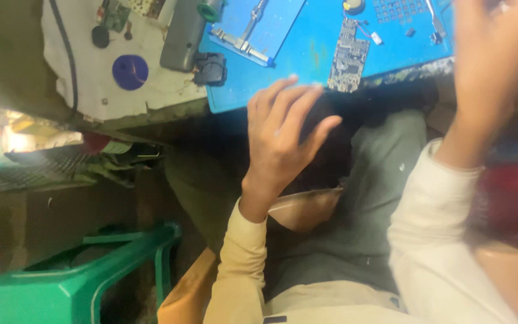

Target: The person works on a phone motherboard at a repair bench, holding the board with tweezers and manipulating small components. They apply liquid from a bottle onto the board, pick at components with tweezers, then take a yellow soldering iron and a spool of solder wire and solder the board.

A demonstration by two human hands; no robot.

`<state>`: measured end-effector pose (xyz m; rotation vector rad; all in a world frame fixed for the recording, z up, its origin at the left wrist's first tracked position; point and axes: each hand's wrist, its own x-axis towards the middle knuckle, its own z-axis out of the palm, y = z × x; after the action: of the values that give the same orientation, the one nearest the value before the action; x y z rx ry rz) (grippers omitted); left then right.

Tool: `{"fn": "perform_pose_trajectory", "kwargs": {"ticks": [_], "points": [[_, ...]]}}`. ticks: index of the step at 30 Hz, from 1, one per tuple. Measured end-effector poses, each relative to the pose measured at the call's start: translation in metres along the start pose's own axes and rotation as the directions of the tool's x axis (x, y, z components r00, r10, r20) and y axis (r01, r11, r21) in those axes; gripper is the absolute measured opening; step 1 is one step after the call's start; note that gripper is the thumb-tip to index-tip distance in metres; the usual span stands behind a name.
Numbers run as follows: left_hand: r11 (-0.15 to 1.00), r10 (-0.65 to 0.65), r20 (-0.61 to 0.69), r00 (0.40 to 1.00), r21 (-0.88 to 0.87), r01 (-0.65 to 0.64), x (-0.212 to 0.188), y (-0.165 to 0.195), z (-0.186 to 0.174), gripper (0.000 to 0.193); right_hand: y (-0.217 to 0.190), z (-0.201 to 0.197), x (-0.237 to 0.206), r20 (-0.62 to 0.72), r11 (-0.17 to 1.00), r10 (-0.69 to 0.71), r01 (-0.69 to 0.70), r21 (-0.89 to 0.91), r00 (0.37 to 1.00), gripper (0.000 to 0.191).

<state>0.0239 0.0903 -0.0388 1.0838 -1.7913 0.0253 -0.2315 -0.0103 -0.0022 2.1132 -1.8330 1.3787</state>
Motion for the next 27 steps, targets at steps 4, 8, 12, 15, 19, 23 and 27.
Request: {"fn": "perform_pose_trajectory", "kwargs": {"ticks": [4,8,12,15,19,23,27], "points": [[0.997,-0.028,0.068,0.997,0.071,0.023,0.014,-0.014,0.023,0.065,0.001,-0.023,-0.04,0.069,0.915,0.107,-0.125,0.384,0.992,0.018],[0.978,-0.052,0.049,0.997,0.206,0.04,0.005,-0.022,0.042,0.062,-0.001,-0.028,-0.071,0.128,0.746,0.208,-0.242,0.621,0.97,0.022],[0.97,0.0,0.095,0.996,0.242,-0.023,-0.004,-0.029,0.046,0.058,-0.003,-0.008,-0.102,0.03,0.66,0.275,-0.211,0.721,0.961,0.026],[0.963,0.042,0.157,0.987,0.257,-0.082,-0.008,-0.03,0.041,0.052,0.004,0.005,-0.12,-0.035,0.657,0.329,-0.202,0.727,0.944,0.029],[0.958,0.058,0.197,0.979,0.266,-0.11,-0.013,-0.031,0.038,0.049,0.016,0.008,-0.129,-0.066,0.668,0.387,-0.231,0.707,0.92,0.041],[0.968,0.072,0.189,0.979,0.222,-0.114,-0.019,-0.034,0.039,0.048,0.021,0.012,-0.13,-0.119,0.728,0.334,-0.175,0.663,0.935,0.047],[0.914,0.266,0.069,0.962,0.3,-0.274,-0.024,-0.047,0.046,0.045,0.02,0.014,-0.136,-0.128,0.759,0.323,-0.176,0.627,0.938,0.048]]}}
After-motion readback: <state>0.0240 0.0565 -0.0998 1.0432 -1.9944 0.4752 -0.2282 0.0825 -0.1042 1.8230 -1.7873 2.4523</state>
